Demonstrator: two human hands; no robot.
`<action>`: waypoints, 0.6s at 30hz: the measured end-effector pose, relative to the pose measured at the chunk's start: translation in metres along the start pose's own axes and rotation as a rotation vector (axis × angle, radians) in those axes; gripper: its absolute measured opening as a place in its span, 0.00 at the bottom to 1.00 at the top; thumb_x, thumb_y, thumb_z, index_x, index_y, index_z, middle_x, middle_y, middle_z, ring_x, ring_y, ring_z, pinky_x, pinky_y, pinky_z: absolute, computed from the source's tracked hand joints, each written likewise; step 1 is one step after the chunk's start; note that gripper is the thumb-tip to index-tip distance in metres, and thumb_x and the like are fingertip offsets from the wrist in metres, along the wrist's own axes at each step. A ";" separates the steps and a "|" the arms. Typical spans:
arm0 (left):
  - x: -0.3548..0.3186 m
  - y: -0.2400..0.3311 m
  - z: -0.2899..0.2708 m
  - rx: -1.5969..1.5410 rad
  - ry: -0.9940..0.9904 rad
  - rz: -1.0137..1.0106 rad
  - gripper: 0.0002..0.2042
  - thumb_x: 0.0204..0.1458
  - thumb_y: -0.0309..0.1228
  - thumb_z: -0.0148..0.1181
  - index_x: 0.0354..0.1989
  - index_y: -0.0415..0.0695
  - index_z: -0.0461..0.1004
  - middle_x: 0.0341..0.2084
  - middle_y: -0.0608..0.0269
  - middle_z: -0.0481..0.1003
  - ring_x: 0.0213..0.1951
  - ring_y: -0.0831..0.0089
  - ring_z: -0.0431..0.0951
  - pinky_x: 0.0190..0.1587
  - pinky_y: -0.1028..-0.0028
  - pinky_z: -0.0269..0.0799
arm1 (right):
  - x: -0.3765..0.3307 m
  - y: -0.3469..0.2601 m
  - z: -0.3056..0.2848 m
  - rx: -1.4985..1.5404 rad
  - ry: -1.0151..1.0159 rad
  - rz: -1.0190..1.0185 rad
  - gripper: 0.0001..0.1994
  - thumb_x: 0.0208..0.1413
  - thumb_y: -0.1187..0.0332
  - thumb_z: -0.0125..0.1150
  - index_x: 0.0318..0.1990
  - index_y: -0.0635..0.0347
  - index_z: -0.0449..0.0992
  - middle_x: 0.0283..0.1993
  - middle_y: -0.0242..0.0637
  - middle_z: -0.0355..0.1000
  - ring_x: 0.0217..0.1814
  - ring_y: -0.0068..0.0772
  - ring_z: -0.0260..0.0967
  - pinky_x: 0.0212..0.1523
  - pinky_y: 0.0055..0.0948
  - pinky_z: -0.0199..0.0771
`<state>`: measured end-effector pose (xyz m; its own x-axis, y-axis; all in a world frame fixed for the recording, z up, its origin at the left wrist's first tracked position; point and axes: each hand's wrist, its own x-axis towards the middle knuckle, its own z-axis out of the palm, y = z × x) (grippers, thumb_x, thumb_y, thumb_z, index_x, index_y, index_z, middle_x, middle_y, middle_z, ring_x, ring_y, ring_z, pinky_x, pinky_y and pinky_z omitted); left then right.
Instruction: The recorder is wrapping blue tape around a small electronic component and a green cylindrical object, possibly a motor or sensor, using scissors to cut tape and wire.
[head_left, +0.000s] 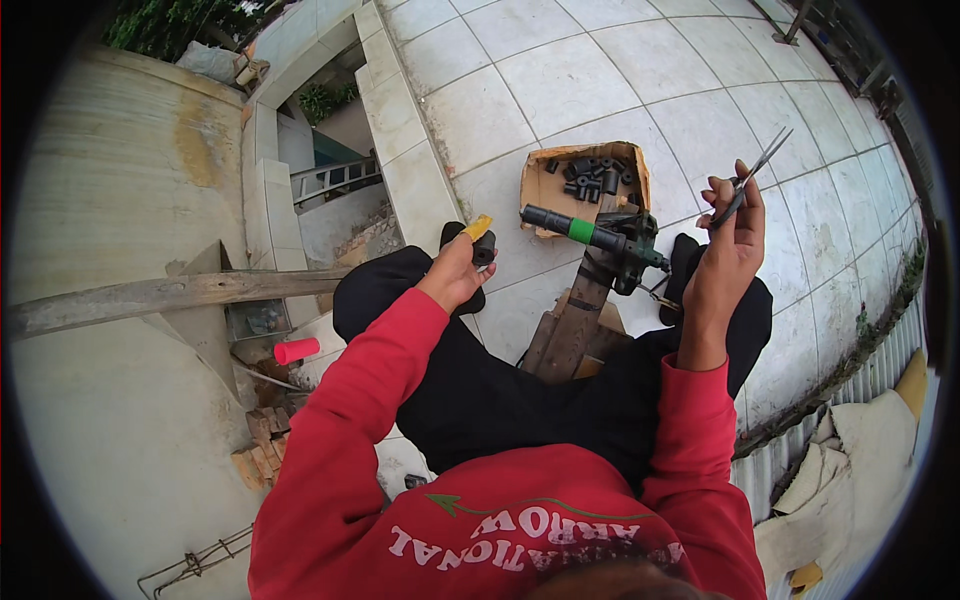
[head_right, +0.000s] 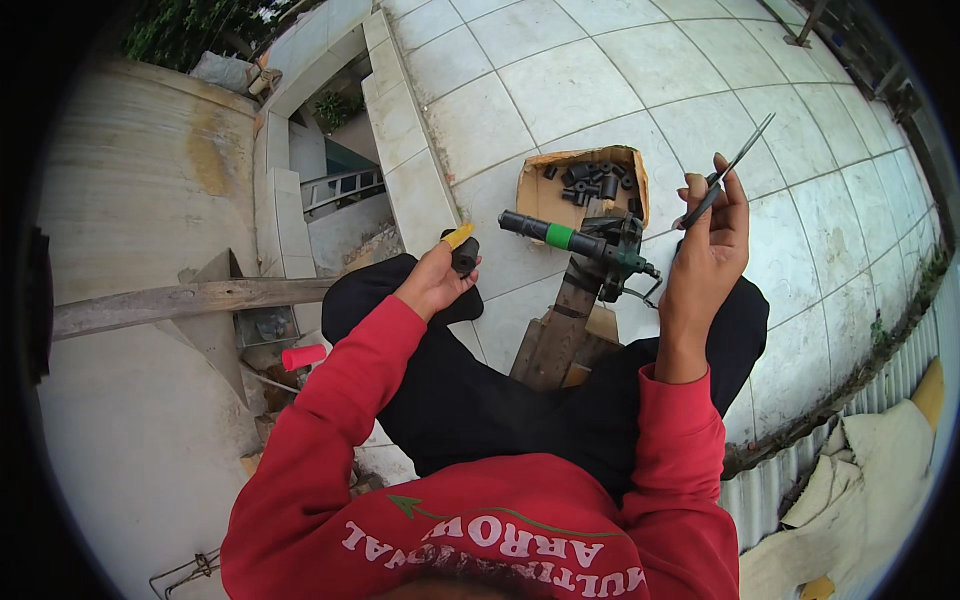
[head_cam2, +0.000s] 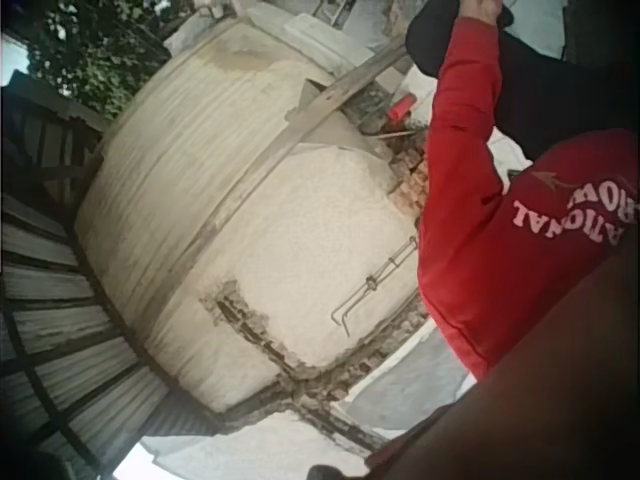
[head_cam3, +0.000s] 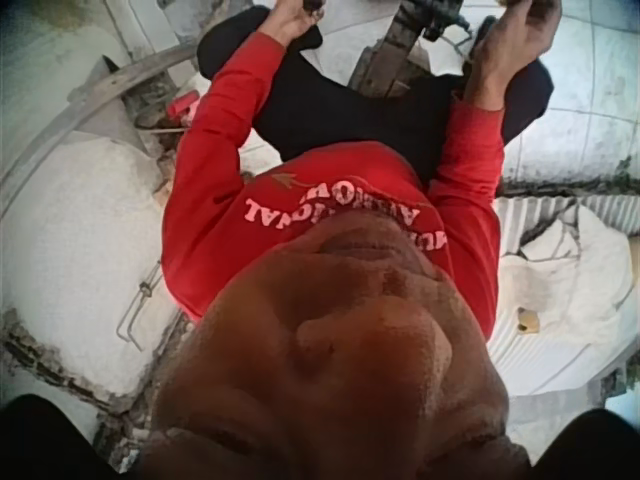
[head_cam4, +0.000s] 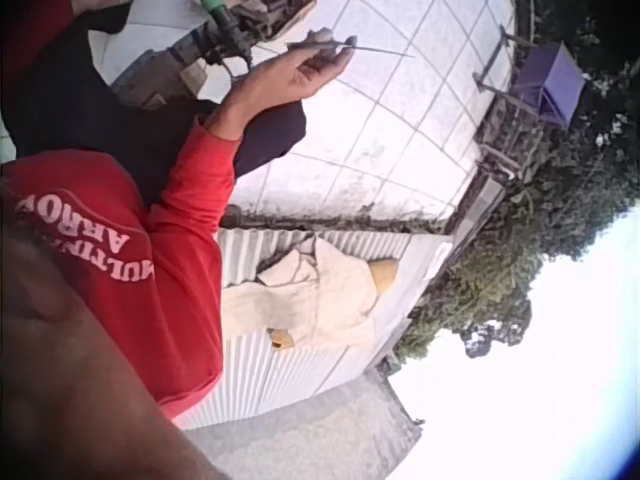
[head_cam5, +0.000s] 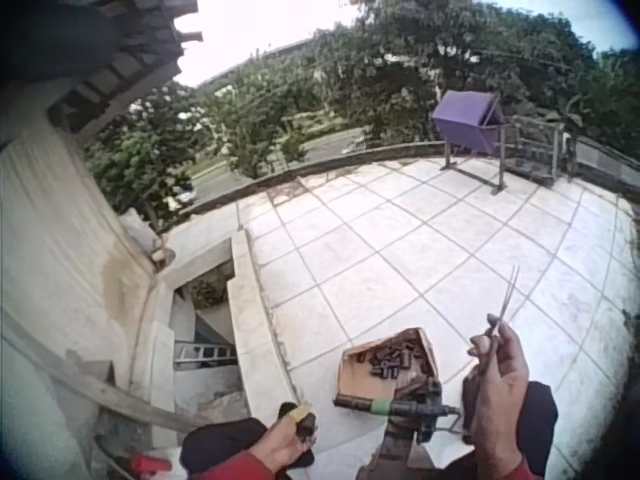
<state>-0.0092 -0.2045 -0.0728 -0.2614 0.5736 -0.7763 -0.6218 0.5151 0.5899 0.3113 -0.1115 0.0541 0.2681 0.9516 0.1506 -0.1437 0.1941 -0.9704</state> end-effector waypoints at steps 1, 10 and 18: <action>0.009 0.003 -0.002 0.031 -0.026 -0.051 0.15 0.72 0.46 0.46 0.51 0.48 0.71 0.40 0.64 0.75 0.40 0.69 0.75 0.40 0.67 0.76 | 0.003 -0.003 -0.001 0.011 0.028 0.031 0.21 0.70 0.74 0.55 0.69 0.65 0.67 0.49 0.31 0.74 0.54 0.21 0.74 0.48 0.19 0.69; 0.017 0.050 0.036 0.198 -0.082 0.080 0.36 0.68 0.39 0.40 0.80 0.48 0.34 0.79 0.51 0.33 0.79 0.46 0.29 0.73 0.32 0.37 | 0.008 -0.002 -0.016 0.027 -0.065 0.013 0.18 0.68 0.73 0.60 0.63 0.65 0.69 0.47 0.38 0.79 0.50 0.22 0.76 0.46 0.20 0.71; 0.014 0.105 0.016 0.194 -0.114 0.271 0.30 0.70 0.32 0.41 0.79 0.43 0.42 0.78 0.50 0.37 0.79 0.45 0.36 0.74 0.40 0.49 | -0.003 -0.015 -0.023 0.031 -0.435 0.286 0.12 0.60 0.73 0.70 0.48 0.64 0.74 0.37 0.40 0.83 0.38 0.25 0.82 0.36 0.21 0.78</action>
<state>-0.0661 -0.1323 -0.0180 -0.3067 0.7682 -0.5619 -0.3860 0.4393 0.8112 0.3348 -0.1227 0.0644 -0.2062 0.9773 -0.0490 -0.1827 -0.0876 -0.9793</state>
